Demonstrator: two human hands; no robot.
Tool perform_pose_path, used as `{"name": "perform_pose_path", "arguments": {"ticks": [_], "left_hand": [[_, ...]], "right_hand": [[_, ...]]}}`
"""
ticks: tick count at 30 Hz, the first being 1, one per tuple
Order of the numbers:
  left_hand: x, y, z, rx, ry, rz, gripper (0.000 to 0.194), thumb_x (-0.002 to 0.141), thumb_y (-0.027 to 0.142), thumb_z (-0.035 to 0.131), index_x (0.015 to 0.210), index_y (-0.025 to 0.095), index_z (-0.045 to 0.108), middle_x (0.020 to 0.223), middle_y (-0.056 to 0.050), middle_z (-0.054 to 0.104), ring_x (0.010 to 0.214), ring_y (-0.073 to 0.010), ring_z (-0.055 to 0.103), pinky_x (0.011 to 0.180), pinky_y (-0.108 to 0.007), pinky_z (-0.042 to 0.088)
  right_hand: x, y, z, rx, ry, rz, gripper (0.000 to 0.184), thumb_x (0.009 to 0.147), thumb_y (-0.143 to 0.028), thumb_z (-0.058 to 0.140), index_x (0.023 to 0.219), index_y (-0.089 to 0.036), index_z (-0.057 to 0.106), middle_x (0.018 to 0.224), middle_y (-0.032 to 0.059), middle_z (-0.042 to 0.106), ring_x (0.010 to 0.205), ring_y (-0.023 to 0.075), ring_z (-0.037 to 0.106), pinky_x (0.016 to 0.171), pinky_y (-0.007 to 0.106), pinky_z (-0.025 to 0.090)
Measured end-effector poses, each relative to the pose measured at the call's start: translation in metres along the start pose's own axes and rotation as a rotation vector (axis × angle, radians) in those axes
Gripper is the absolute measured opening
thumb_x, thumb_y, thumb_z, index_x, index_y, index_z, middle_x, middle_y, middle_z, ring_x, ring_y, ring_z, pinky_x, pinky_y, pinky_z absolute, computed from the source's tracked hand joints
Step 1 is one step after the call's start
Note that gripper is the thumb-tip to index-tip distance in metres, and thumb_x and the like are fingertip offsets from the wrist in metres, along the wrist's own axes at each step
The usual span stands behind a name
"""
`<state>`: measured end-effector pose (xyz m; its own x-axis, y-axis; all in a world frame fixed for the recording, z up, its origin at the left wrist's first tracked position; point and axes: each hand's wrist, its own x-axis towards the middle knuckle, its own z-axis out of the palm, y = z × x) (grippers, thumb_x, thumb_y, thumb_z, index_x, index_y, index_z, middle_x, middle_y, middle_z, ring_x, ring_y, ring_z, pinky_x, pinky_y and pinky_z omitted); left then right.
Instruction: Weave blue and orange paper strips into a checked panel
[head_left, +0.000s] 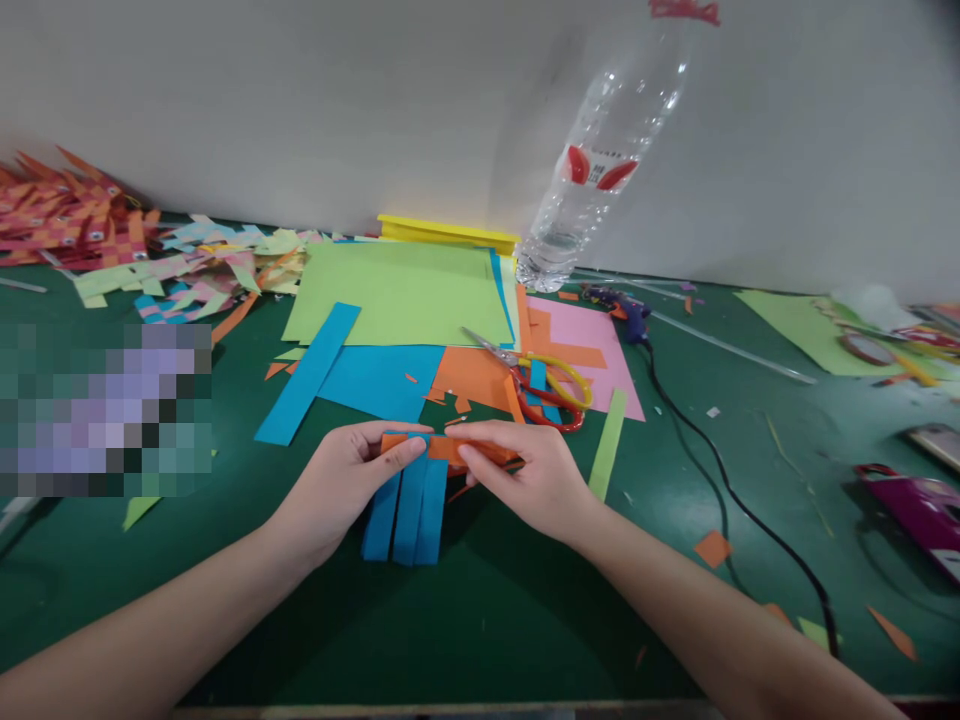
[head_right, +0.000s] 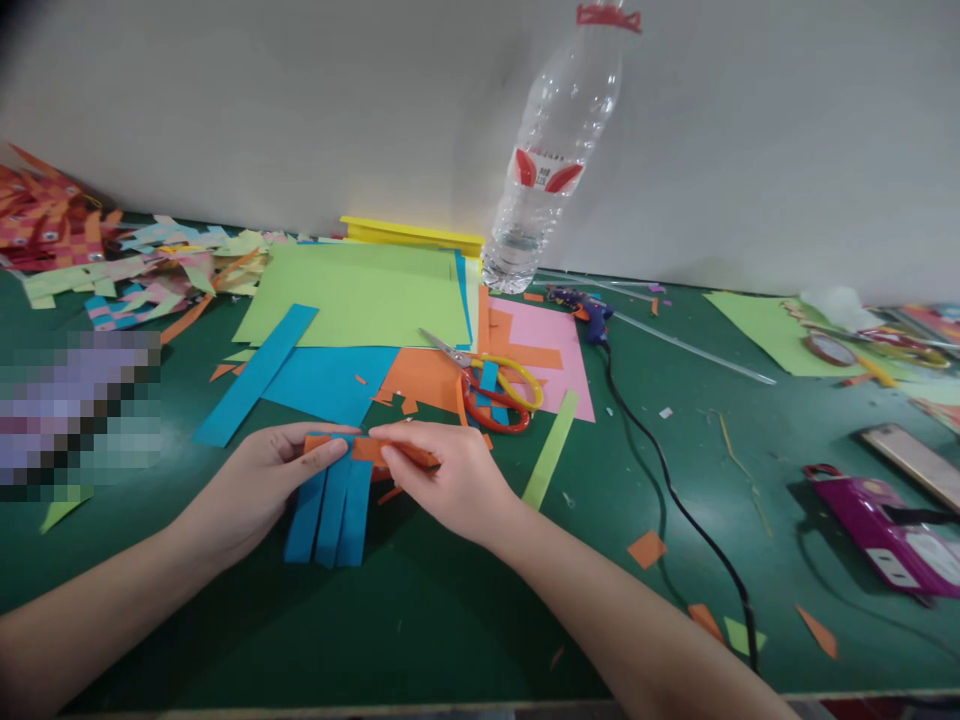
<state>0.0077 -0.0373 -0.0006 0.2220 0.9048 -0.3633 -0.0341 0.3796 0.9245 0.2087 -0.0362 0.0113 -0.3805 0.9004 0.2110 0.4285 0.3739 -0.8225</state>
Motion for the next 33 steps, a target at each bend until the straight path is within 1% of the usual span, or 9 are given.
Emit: {"name": "perform_pose_path", "arguments": {"ticks": [7, 14, 17, 20, 23, 25, 28, 31, 33], "left_hand": [[-0.0001, -0.0014, -0.0019, 0.077, 0.028, 0.036, 0.039, 0.074, 0.048, 0.07, 0.098, 0.016, 0.067, 0.072, -0.002, 0.065, 0.062, -0.0141, 0.057, 0.058, -0.024, 0.044], [-0.002, 0.002, 0.0003, 0.059, 0.004, 0.023, 0.037, 0.076, 0.046, 0.069, 0.099, 0.017, 0.067, 0.071, -0.001, 0.063, 0.061, -0.0128, 0.053, 0.055, -0.022, 0.041], [-0.0028, 0.0036, 0.0007, 0.076, -0.005, 0.043, 0.038, 0.076, 0.045, 0.069, 0.103, 0.019, 0.067, 0.069, 0.001, 0.061, 0.058, -0.0112, 0.049, 0.053, -0.021, 0.038], [-0.0032, 0.0044, 0.0006, 0.095, -0.006, 0.064, 0.039, 0.077, 0.045, 0.068, 0.109, 0.022, 0.066, 0.061, 0.004, 0.053, 0.051, -0.009, 0.04, 0.048, -0.019, 0.031], [-0.0036, 0.0045, 0.0006, 0.079, -0.004, 0.045, 0.04, 0.076, 0.046, 0.069, 0.108, 0.022, 0.066, 0.057, 0.006, 0.047, 0.047, -0.0078, 0.036, 0.045, -0.019, 0.029], [-0.004, 0.0044, 0.0008, 0.059, -0.003, 0.03, 0.038, 0.076, 0.046, 0.069, 0.106, 0.022, 0.067, 0.058, 0.005, 0.05, 0.048, -0.0077, 0.038, 0.046, -0.018, 0.032], [-0.0042, 0.0043, 0.001, 0.025, -0.004, 0.012, 0.036, 0.076, 0.044, 0.07, 0.105, 0.023, 0.068, 0.066, 0.002, 0.06, 0.054, -0.0092, 0.048, 0.05, -0.018, 0.039], [-0.0041, 0.0047, 0.0009, -0.004, -0.011, -0.01, 0.036, 0.075, 0.043, 0.071, 0.106, 0.024, 0.068, 0.079, -0.001, 0.068, 0.067, -0.0137, 0.059, 0.06, -0.023, 0.048], [-0.0038, 0.0051, 0.0009, -0.008, -0.013, -0.021, 0.037, 0.075, 0.043, 0.072, 0.106, 0.023, 0.068, 0.083, -0.002, 0.069, 0.073, -0.0163, 0.062, 0.067, -0.026, 0.05]], "right_hand": [[0.0006, -0.0008, -0.0009, -0.006, 0.006, 0.004, 0.023, 0.086, -0.025, 0.053, 0.101, -0.024, 0.069, 0.098, 0.0013, 0.073, 0.071, 0.0137, 0.07, 0.063, 0.024, 0.057], [0.0011, -0.0031, -0.0024, -0.017, 0.011, -0.001, 0.023, 0.085, -0.024, 0.052, 0.1, -0.024, 0.069, 0.093, 0.0014, 0.073, 0.071, 0.0146, 0.07, 0.064, 0.025, 0.056], [0.001, -0.0029, -0.0031, -0.03, 0.023, 0.0, 0.023, 0.085, -0.024, 0.052, 0.1, -0.024, 0.07, 0.092, 0.002, 0.073, 0.073, 0.0153, 0.07, 0.065, 0.026, 0.056], [0.0011, -0.0021, -0.0037, -0.028, 0.028, 0.007, 0.024, 0.085, -0.025, 0.052, 0.1, -0.024, 0.07, 0.087, 0.002, 0.073, 0.07, 0.0151, 0.069, 0.064, 0.026, 0.055], [0.0009, -0.0013, -0.0039, 0.0, 0.029, 0.041, 0.024, 0.086, -0.027, 0.052, 0.101, -0.023, 0.069, 0.083, 0.0022, 0.073, 0.066, 0.0143, 0.068, 0.061, 0.025, 0.055], [0.0005, -0.0009, -0.0039, 0.032, 0.028, 0.063, 0.024, 0.086, -0.026, 0.052, 0.102, -0.022, 0.069, 0.08, 0.0021, 0.073, 0.063, 0.0133, 0.067, 0.06, 0.024, 0.055], [0.0, -0.0005, -0.0039, 0.091, 0.026, 0.087, 0.024, 0.086, -0.025, 0.052, 0.103, -0.021, 0.069, 0.078, 0.0016, 0.072, 0.059, 0.0113, 0.066, 0.059, 0.023, 0.055], [0.0001, -0.0001, -0.0042, 0.123, 0.029, 0.099, 0.022, 0.086, -0.025, 0.053, 0.102, -0.021, 0.068, 0.076, 0.0008, 0.07, 0.058, 0.0106, 0.065, 0.058, 0.022, 0.054], [0.0005, 0.0003, -0.0046, 0.13, 0.03, 0.108, 0.022, 0.087, -0.025, 0.053, 0.102, -0.022, 0.068, 0.075, 0.0004, 0.07, 0.058, 0.0107, 0.065, 0.058, 0.022, 0.054]]}}
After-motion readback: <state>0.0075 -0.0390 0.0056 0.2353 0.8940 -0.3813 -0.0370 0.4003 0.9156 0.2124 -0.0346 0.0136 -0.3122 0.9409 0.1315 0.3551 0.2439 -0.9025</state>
